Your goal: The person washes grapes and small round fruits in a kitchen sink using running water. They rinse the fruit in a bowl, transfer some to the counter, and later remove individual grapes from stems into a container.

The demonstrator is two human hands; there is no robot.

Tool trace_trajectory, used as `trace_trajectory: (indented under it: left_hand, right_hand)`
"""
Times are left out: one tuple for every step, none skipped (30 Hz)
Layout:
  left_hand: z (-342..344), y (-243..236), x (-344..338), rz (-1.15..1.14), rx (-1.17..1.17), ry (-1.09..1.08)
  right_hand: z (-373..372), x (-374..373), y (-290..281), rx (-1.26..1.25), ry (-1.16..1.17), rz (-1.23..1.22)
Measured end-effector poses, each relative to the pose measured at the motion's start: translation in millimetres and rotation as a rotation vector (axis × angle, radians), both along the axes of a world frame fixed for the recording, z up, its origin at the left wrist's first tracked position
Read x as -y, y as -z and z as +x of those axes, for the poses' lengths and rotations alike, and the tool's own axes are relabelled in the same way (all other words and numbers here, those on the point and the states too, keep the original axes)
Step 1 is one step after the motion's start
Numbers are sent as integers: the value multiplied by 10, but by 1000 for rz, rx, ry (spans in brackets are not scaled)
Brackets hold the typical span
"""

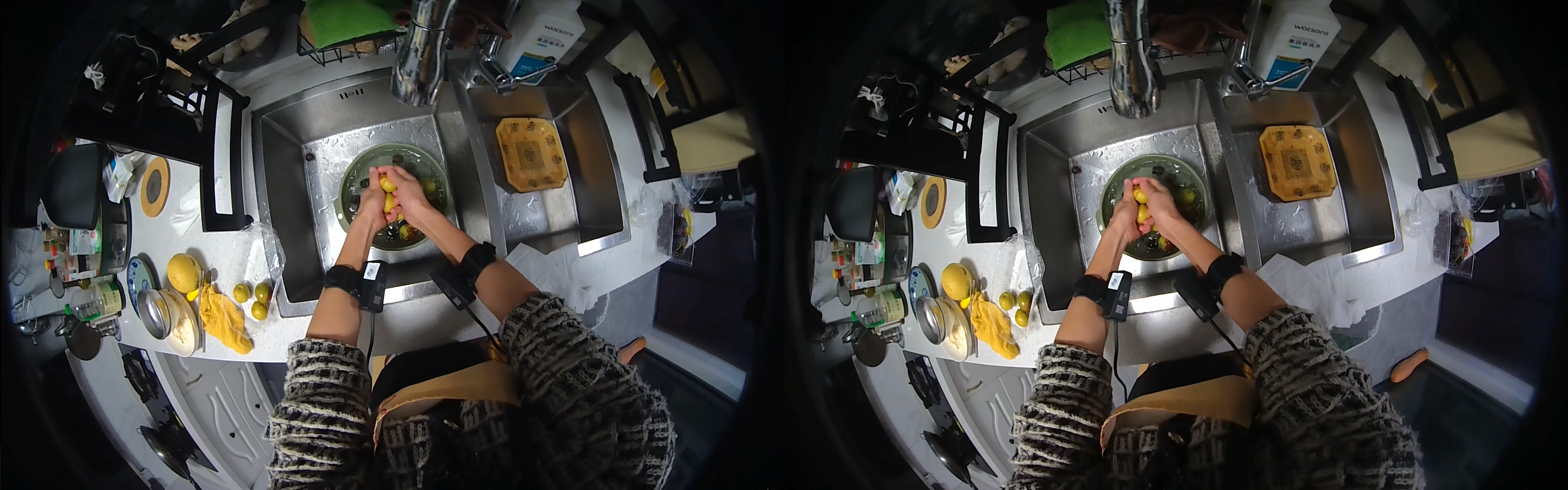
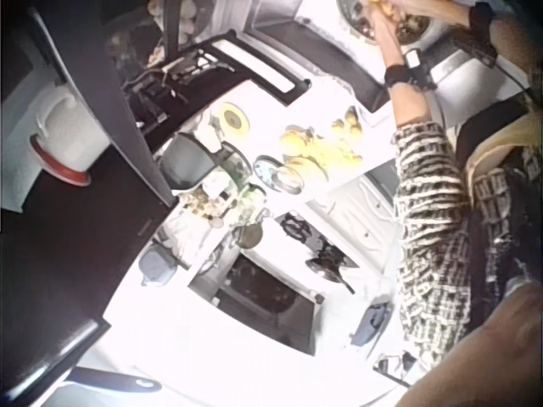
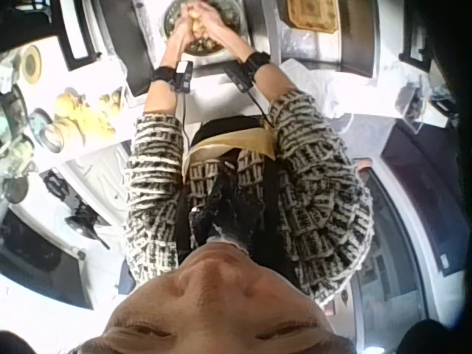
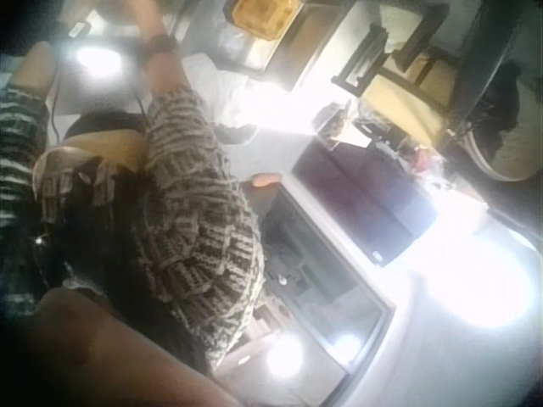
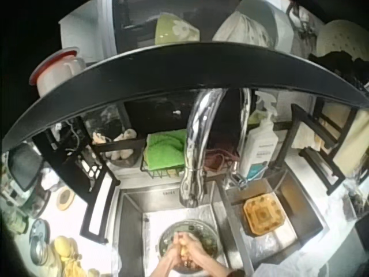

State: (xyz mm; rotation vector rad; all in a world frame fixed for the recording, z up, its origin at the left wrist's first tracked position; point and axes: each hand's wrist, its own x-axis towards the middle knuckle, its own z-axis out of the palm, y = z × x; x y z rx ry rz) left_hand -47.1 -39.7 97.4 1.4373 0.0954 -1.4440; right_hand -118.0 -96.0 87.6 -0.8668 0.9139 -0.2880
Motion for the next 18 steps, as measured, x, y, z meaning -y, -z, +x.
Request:
trace_trajectory:
  left_hand:
    - [-25, 16, 5, -8, 4, 13]
    - [-35, 34, 10, -17, 19, -12]
    - [-51, 56, 6, -16, 11, -26]
    - [-48, 77, 6, -16, 2, -41]
    - [-45, 97, 5, -36, -10, -57]
    - [-24, 113, -7, -2, 30, -113]
    - [-20, 131, -21, 4, -3, -48]
    - [-11, 147, -44, 3, -13, 14]
    - [3, 160, -73, 72, -20, 64]
    - [-8, 177, -93, 107, 113, 207]
    - [4, 186, -101, 59, 31, 311]
    - [7, 191, -117, 101, 66, 302]
    - [21, 183, -117, 99, 72, 322]
    - [20, 165, -114, 108, 32, 274]
    - [12, 132, -112, 95, -7, 235]
    - [6, 82, -107, 132, -49, 188]
    - [-12, 22, -77, 76, -40, 154]
    - [-34, -51, -48, 70, -36, 110]
  right_hand:
    - [36, -8, -5, 56, 143, 4]
    - [27, 4, -8, 96, 146, 8]
    - [42, 7, -5, 63, 213, -12]
    - [46, -1, 2, 89, 159, -23]
    - [44, -21, 13, 55, 132, -24]
    - [49, -69, 28, 42, 57, -130]
    - [48, -60, 47, 56, 70, -178]
    - [43, -60, 74, 47, 50, -182]
    - [40, -52, 106, 12, 34, -183]
    - [10, -20, 146, -21, 85, -89]
    - [23, 9, 187, -55, 149, -76]
    - [1, 25, 232, -63, 94, -51]
    - [-1, 47, 271, -70, 65, -60]
    - [16, 53, 303, -46, 46, -136]
    - [39, 46, 325, -51, 42, -211]
    - [59, 41, 337, -108, 23, -248]
    - [71, 49, 340, -51, 61, -216]
    - [72, 56, 336, -49, 80, -143]
